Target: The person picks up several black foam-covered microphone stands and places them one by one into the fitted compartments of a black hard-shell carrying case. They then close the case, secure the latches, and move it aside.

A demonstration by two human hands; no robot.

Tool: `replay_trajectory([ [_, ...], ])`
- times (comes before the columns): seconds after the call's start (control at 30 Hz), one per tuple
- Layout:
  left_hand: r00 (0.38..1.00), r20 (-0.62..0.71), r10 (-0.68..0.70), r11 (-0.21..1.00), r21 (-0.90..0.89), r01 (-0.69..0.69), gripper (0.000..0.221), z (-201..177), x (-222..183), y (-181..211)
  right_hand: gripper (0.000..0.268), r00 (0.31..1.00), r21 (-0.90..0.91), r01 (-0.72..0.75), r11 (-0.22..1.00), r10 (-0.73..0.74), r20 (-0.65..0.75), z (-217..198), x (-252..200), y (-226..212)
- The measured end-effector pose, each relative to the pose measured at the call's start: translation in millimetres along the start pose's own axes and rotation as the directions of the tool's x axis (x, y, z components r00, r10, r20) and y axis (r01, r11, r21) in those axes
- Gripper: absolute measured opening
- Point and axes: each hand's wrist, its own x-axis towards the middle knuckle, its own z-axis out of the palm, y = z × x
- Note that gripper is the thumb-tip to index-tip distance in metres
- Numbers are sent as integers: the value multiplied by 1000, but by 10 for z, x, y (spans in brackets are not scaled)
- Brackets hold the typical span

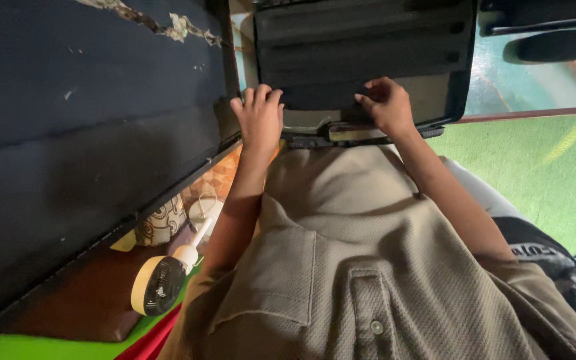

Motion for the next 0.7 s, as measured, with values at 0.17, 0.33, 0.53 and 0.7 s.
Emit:
replay_trajectory([
  [0.17, 993, 64, -96, 994, -48, 99, 47, 27, 47, 2, 32, 995, -50, 85, 995, -88, -56, -4, 61, 54],
  [0.33, 986, 102, -134, 984, -101, 144, 49, 5, -13, -40, 33, 991, -123, 111, 986, -119, -56, -15, 13, 21],
  [0.53, 993, 33, -116, 993, -35, 117, 40, 2, -51, -31, 30, 992, -159, 113, 981, -120, -32, 17, 23, -112],
  [0.7, 995, 24, -98, 994, -51, 99, 35, -19, -51, -62, 33, 998, -121, 56, 991, -52, 35, 22, 27, -144],
])
